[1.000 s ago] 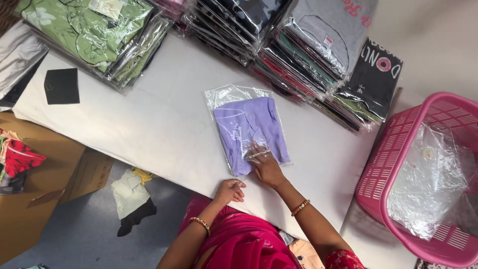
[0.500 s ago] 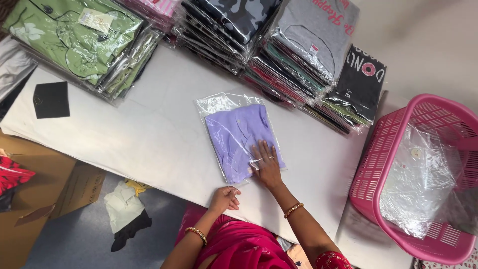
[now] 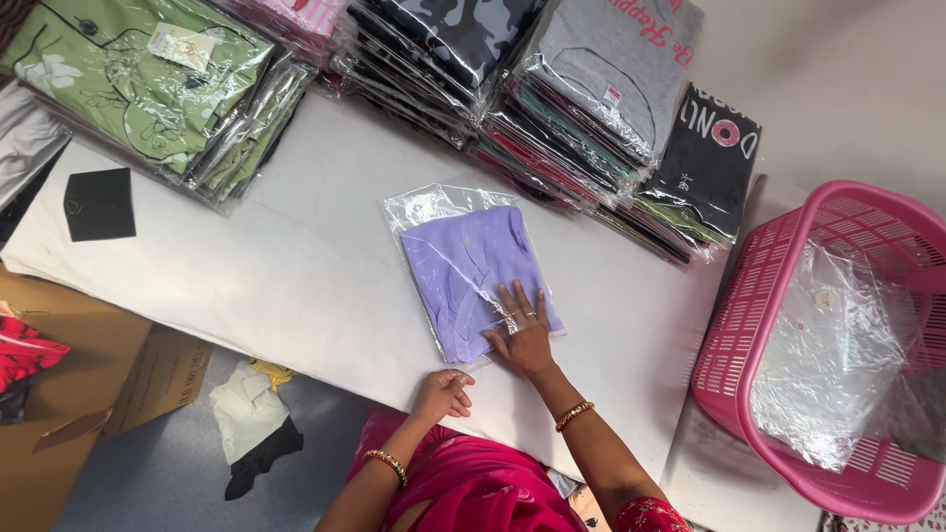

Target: The person folds a light purple shirt and places it into a clear plastic bag, then sets it aside. Next, they fold a dark patterned garment and pack it into another plastic bag, stacking it with the other packaged items on the table.

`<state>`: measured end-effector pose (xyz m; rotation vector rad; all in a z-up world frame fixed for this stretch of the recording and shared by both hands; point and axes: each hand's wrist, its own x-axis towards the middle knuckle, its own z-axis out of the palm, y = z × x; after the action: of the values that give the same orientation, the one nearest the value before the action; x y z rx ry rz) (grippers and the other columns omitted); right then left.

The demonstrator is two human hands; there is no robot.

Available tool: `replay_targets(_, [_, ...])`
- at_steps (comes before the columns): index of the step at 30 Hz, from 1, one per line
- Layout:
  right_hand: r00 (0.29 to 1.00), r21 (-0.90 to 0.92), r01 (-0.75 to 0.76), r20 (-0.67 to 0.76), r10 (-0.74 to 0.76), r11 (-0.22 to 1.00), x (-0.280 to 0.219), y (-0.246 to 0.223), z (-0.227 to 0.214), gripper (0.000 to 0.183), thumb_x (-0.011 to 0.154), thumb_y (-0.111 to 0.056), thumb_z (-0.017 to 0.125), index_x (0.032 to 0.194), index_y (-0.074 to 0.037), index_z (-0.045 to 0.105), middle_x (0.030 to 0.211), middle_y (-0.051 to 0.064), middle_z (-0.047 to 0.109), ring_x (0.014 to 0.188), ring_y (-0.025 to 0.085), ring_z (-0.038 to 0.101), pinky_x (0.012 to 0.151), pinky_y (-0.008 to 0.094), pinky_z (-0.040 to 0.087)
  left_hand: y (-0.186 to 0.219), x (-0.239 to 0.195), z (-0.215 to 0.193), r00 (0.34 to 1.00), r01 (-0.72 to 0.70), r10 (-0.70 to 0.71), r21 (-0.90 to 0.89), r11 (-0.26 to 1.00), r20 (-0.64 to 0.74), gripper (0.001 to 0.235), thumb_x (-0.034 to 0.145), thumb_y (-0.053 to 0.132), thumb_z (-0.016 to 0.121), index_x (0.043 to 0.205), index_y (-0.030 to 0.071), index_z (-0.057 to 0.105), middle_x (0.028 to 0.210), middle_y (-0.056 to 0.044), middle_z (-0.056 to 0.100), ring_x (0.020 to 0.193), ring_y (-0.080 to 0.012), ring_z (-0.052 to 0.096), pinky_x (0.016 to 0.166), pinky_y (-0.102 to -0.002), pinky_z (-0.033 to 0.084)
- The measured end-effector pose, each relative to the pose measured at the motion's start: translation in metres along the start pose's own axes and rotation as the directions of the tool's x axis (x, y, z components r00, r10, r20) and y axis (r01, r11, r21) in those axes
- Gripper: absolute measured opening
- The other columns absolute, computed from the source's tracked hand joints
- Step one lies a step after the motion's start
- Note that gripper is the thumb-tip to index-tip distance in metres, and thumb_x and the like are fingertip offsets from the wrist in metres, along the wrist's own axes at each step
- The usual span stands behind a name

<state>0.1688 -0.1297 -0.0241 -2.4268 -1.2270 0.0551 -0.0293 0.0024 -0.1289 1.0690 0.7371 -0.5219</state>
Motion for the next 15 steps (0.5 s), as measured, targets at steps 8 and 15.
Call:
replay_targets(8, [0.945, -0.002, -0.104, 0.311, 0.1, 0.995, 0.028, -0.006, 0.001, 0.096, 0.078, -0.078, 0.058, 0.156, -0.028, 0.035, 0.167, 0.002, 0.018, 0.155, 0.036, -0.002, 0.112, 0.078, -0.01, 0.008, -0.009, -0.001, 1.0, 0.004, -0.004, 0.026, 1.0, -0.016, 0.031, 0.107, 0.027, 0.052, 0.108, 0.003, 0.07, 0.075, -0.012, 0.073, 0.059, -0.0215, 0.075, 0.051, -0.029, 0.057])
replay_targets(15, [0.977, -0.116, 0.022, 0.215, 0.003, 0.993, 0.051, 0.002, 0.01, 0.081, 0.084, -0.071, 0.059, 0.153, -0.031, 0.047, 0.167, -0.001, 0.019, 0.155, 0.036, 0.002, 0.113, 0.076, -0.01, 0.017, -0.013, 0.0, 1.0, 0.008, -0.008, 0.005, 1.0, -0.015, 0.029, 0.106, 0.026, 0.051, 0.107, 0.003, 0.07, 0.074, -0.012, 0.073, 0.059, -0.0206, 0.075, 0.05, -0.028, 0.058])
